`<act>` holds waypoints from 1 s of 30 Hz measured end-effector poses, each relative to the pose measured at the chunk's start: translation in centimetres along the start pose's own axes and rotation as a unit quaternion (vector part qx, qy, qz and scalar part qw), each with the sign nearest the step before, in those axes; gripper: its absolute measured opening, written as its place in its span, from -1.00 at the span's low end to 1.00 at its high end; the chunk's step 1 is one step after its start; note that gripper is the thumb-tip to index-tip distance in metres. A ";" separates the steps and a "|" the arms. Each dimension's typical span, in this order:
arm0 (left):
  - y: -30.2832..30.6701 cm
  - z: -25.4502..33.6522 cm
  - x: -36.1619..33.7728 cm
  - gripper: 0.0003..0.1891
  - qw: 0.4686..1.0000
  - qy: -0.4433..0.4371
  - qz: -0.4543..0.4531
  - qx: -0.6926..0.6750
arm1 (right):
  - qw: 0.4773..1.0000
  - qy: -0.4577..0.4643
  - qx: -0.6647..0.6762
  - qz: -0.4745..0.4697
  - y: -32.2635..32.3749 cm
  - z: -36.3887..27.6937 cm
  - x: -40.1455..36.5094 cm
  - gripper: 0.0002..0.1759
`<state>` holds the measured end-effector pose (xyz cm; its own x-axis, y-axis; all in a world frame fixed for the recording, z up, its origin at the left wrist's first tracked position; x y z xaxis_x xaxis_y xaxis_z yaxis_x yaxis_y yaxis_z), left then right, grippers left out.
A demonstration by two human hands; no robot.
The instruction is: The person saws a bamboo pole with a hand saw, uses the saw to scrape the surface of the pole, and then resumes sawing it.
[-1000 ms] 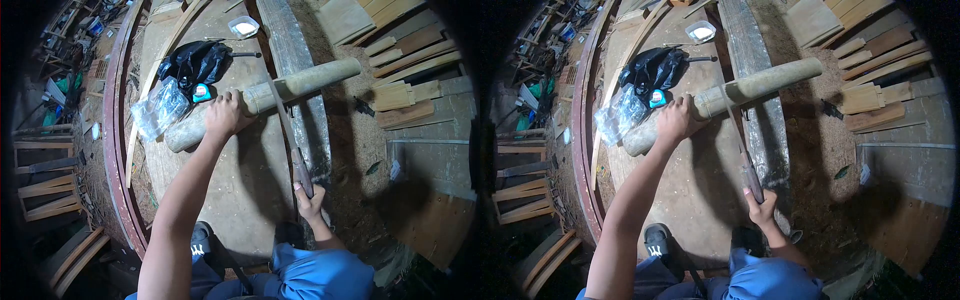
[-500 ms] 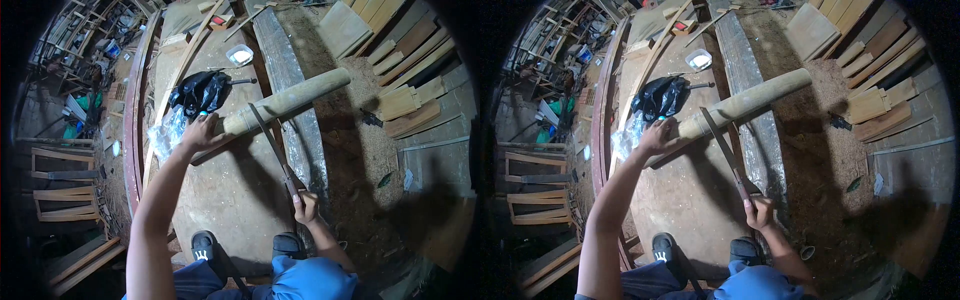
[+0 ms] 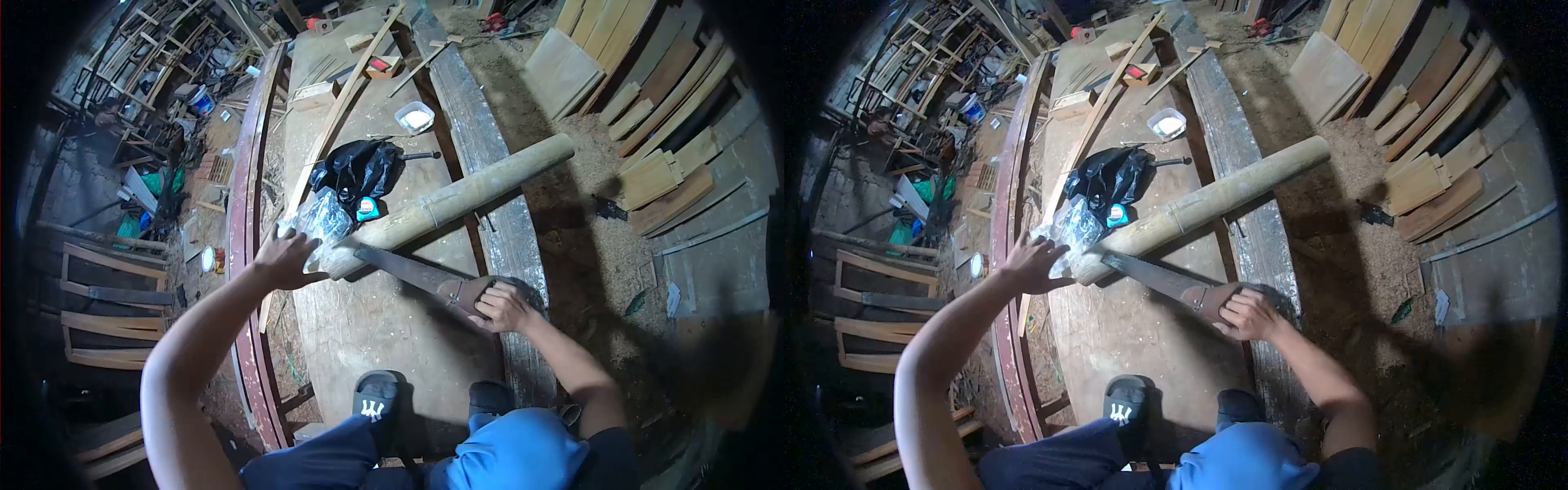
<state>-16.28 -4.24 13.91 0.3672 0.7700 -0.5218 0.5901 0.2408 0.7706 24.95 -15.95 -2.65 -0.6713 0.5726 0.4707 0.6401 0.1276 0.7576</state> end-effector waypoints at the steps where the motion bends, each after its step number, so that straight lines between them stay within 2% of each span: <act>1: -0.8 0.6 0.5 -0.13 1.000 -0.001 0.030 0.003 | 0.999 0.004 -0.018 -0.045 -0.2 0.3 0.5 -0.70; 3: -2.4 1.9 2.3 -0.08 0.998 0.015 0.033 -0.056 | 0.993 -0.003 -0.072 -0.097 -1.1 0.6 1.4 -0.69; 5: -4.6 3.6 4.5 -0.07 0.991 0.004 0.079 -0.111 | 0.984 -0.013 -0.112 -0.138 -1.4 0.7 2.1 -0.69; 7: -4.1 6.0 5.0 -0.09 0.986 0.021 0.097 -0.137 | 0.973 -0.025 -0.151 -0.171 -1.5 0.5 2.3 -0.69; 9: -5.2 7.3 6.8 -0.12 0.963 0.015 0.197 -0.182 | 0.960 -0.044 -0.155 -0.229 -1.9 0.3 2.5 -0.70; 10: -3.3 7.7 6.3 -0.13 0.960 0.017 0.206 -0.191 | 0.952 -0.067 -0.150 -0.259 -2.2 0.2 2.7 -0.70; 11: -4.1 8.3 7.7 -0.11 0.952 0.025 0.249 -0.179 | 0.949 -0.069 -0.158 -0.263 -2.1 0.1 2.7 -0.70; 13: -4.0 9.4 9.2 -0.09 0.943 0.050 0.218 -0.245 | 0.934 -0.074 -0.154 -0.314 -1.7 -0.4 3.5 -0.73; 15: -3.8 9.8 11.0 -0.09 0.940 0.065 0.208 -0.263 | 0.922 -0.099 -0.153 -0.340 -0.7 -1.0 4.3 -0.75; 19: -3.5 10.3 12.4 -0.04 0.943 0.104 0.183 -0.257 | 0.902 -0.076 -0.139 -0.402 2.7 -1.2 7.3 -0.75; 23: -4.1 9.6 13.8 0.00 0.944 0.095 0.158 -0.275 | 0.886 -0.156 -0.213 -0.382 5.4 3.2 11.4 -0.70; 25: -3.8 8.8 14.2 -0.03 0.941 0.080 0.118 -0.308 | 0.925 -0.188 -0.188 -0.271 6.0 6.1 13.0 -0.56; 26: -3.6 8.3 14.4 -0.03 0.941 0.081 0.115 -0.306 | 0.926 -0.187 -0.185 -0.271 5.6 7.4 13.2 -0.56; 28: -3.3 7.4 14.8 -0.05 0.921 0.045 0.056 -0.384 | 0.932 -0.274 -0.202 -0.126 5.4 9.5 13.8 -0.33; 30: -3.6 7.0 16.0 -0.05 0.923 0.031 0.059 -0.379 | 0.928 -0.295 -0.190 -0.125 5.0 10.6 13.6 -0.25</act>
<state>-7.54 3.10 0.20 0.3417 0.8435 -0.4146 -0.1329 0.4800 0.8671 23.01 1.06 2.78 -0.3881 0.9215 0.0133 0.2382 0.0863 0.9674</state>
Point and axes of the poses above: each hand's wrist, its own x-axis towards the middle knuckle, its own y-axis out of the back of the hand, z = x × y, the point moved 3 cm from there along x, towards the middle knuckle, and after that the axes turned 7 degrees about x, right-handed, at the moved point
